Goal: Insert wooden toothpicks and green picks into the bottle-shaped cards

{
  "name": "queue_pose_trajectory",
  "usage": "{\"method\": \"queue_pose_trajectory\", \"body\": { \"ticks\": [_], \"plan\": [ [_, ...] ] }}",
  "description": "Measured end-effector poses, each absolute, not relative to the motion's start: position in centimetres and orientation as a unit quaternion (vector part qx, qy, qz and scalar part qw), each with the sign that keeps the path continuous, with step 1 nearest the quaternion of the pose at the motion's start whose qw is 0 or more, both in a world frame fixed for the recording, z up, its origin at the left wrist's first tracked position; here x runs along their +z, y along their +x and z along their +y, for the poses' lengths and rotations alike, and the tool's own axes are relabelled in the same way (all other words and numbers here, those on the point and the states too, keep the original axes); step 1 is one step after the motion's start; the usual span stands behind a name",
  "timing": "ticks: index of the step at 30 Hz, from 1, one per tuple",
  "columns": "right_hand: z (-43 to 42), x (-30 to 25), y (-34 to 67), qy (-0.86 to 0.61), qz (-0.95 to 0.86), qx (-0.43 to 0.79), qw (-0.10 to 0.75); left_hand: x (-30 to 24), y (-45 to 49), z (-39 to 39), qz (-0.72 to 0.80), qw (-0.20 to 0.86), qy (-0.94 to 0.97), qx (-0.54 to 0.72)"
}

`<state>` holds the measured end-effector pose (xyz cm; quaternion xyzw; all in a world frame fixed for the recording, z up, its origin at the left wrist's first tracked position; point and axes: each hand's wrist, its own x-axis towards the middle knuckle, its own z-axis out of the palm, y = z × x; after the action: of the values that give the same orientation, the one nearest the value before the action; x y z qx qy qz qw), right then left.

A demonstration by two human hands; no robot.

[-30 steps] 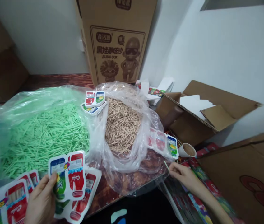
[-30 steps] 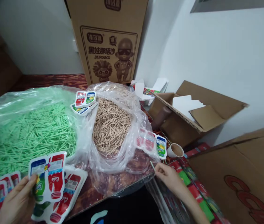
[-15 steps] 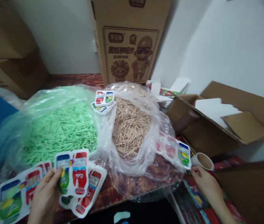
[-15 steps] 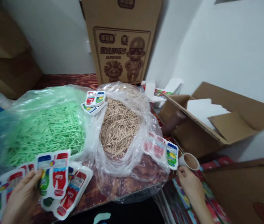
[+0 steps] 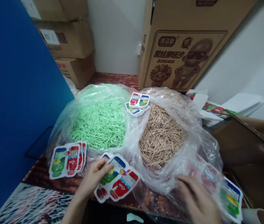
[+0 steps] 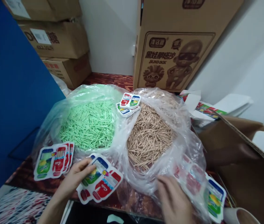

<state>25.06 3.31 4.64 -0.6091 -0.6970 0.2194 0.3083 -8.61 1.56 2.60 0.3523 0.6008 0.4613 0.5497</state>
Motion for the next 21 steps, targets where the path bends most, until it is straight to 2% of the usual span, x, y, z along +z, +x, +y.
{"method": "queue_pose_trajectory", "body": {
  "ticks": [3, 5, 14, 21],
  "plan": [
    [6.6, 5.9, 16.0, -0.475, -0.724, 0.430, 0.256, 3.2, -7.2, 2.0, 0.584, 0.538, 0.410, 0.448],
    [8.0, 5.7, 12.3, -0.426, -0.713, 0.508, 0.229, 3.3, -6.9, 2.2, 0.589, 0.519, 0.416, 0.459],
    [9.8, 2.0, 9.5, -0.434, -0.704, 0.496, 0.263, 0.9, -6.7, 1.6, 0.672, 0.409, 0.370, 0.494],
    [10.8, 2.3, 9.0, -0.384, -0.696, 0.569, 0.211, 0.0, -6.2, 1.4, 0.676, 0.374, 0.447, 0.451]
  ]
}}
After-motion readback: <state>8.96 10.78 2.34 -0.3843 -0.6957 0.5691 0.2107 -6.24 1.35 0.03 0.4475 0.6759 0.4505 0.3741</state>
